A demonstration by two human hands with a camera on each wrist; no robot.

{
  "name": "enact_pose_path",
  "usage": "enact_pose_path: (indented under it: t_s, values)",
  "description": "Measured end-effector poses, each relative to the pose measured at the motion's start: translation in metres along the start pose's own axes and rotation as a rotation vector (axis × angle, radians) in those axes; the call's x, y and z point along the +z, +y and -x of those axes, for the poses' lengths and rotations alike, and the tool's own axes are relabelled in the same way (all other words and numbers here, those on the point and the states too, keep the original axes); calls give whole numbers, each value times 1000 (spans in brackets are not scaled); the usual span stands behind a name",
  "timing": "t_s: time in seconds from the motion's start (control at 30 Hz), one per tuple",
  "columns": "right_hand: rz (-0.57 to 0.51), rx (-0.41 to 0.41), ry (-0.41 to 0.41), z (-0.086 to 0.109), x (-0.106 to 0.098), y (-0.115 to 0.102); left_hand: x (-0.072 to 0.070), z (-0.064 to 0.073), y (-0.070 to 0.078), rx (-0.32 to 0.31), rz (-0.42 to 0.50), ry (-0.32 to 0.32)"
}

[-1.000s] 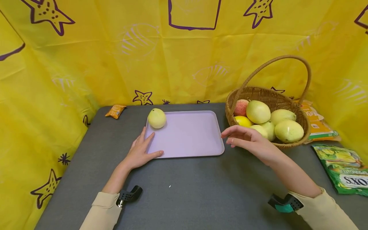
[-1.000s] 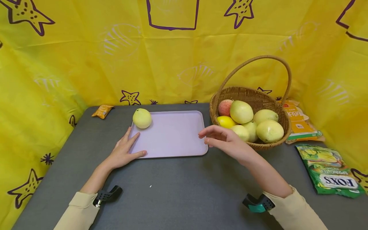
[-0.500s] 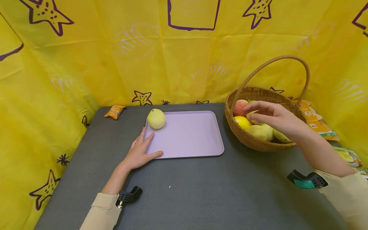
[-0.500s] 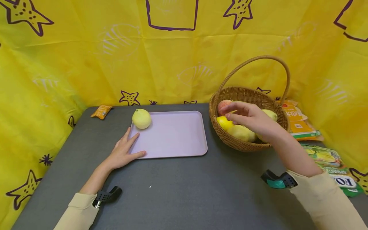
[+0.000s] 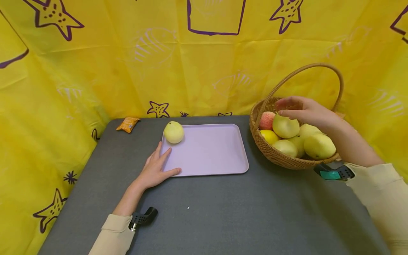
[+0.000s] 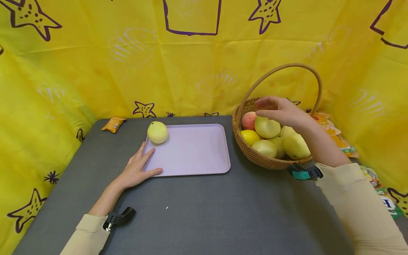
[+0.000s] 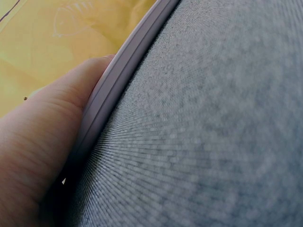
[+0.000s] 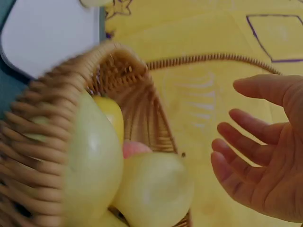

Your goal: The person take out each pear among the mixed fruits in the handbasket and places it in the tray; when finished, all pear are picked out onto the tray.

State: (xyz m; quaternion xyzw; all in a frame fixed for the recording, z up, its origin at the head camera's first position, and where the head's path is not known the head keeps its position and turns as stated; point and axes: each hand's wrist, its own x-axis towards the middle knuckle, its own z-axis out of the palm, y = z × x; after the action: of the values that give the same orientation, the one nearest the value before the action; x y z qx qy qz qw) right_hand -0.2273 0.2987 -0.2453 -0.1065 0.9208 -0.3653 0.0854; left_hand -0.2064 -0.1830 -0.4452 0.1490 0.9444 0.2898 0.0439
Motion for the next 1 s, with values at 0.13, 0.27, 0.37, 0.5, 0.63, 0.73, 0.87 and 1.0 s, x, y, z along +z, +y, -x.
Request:
enact_pose_path:
  t_s: [0.13, 0.27, 0.37, 0.5, 0.63, 0.73, 0.87, 1.0]
  values:
    - [44, 42, -36, -12, -7, 4, 0, 0, 0, -5, 2, -4]
    - [100, 80, -64, -23, -12, 11, 0, 0, 1, -8, 2, -5]
    - [131, 99, -99, -28, -14, 17, 0, 0, 2, -10, -2, -3]
    - [126, 107, -177, -33, -15, 27, -1, 1, 2, -11, -3, 1]
    - [134, 113, -225, -37, -14, 36, -1, 2, 2, -10, -2, 4]
    - [151, 124, -250, -39, -12, 41, -1, 2, 2, -9, -5, 5]
    - [179, 136, -294, -40, -8, 44, -2, 3, 2, -13, -3, 2]
    - [209, 135, -324, -38, -6, 45, -2, 3, 2, -13, -2, -1]
